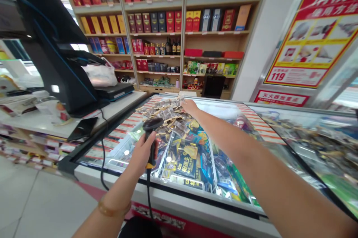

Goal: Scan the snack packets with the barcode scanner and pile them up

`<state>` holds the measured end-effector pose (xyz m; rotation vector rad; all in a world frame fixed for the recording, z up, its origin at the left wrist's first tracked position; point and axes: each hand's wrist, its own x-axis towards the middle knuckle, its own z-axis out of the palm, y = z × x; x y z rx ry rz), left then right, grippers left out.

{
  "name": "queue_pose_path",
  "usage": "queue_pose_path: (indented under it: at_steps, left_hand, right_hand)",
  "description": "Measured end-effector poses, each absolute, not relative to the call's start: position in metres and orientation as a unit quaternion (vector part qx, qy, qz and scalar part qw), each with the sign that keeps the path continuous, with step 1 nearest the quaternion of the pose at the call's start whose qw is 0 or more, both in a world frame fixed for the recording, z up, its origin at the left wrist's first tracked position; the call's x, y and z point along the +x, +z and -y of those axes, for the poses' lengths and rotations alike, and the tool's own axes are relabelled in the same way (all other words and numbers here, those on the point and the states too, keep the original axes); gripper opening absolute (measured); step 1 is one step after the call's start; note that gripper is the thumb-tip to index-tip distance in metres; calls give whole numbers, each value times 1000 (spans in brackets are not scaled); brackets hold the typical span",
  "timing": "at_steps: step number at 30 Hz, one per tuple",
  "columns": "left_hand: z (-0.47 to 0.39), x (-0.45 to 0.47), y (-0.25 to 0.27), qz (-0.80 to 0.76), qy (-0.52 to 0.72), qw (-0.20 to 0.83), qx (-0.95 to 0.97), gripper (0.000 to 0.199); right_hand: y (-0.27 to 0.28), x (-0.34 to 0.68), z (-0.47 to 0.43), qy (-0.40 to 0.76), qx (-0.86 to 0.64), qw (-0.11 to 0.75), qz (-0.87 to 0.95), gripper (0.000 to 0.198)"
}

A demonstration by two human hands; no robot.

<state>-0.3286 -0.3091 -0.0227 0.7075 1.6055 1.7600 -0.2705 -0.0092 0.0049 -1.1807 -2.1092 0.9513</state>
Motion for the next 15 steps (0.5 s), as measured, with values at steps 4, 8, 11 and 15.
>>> queue_pose_path:
  at_steps: [4, 8, 11, 15]
  left_hand:
    - [291, -313, -21, -592, 668, 339, 297, 51]
    - [268, -283, -17, -571, 666, 368, 309, 54]
    - [248, -255, -15, -551, 659, 397, 323, 55]
    - [216, -212, -15, -540, 629, 430, 357, 58]
  right_hand:
    - [6, -237, 3, 347, -454, 263, 778, 55]
    - [-8, -179, -12, 375, -455, 331, 736, 57]
    - [-31, -119, -25, 344, -466, 396, 713, 49]
    - [-65, -25, -37, 175, -523, 412, 726, 44]
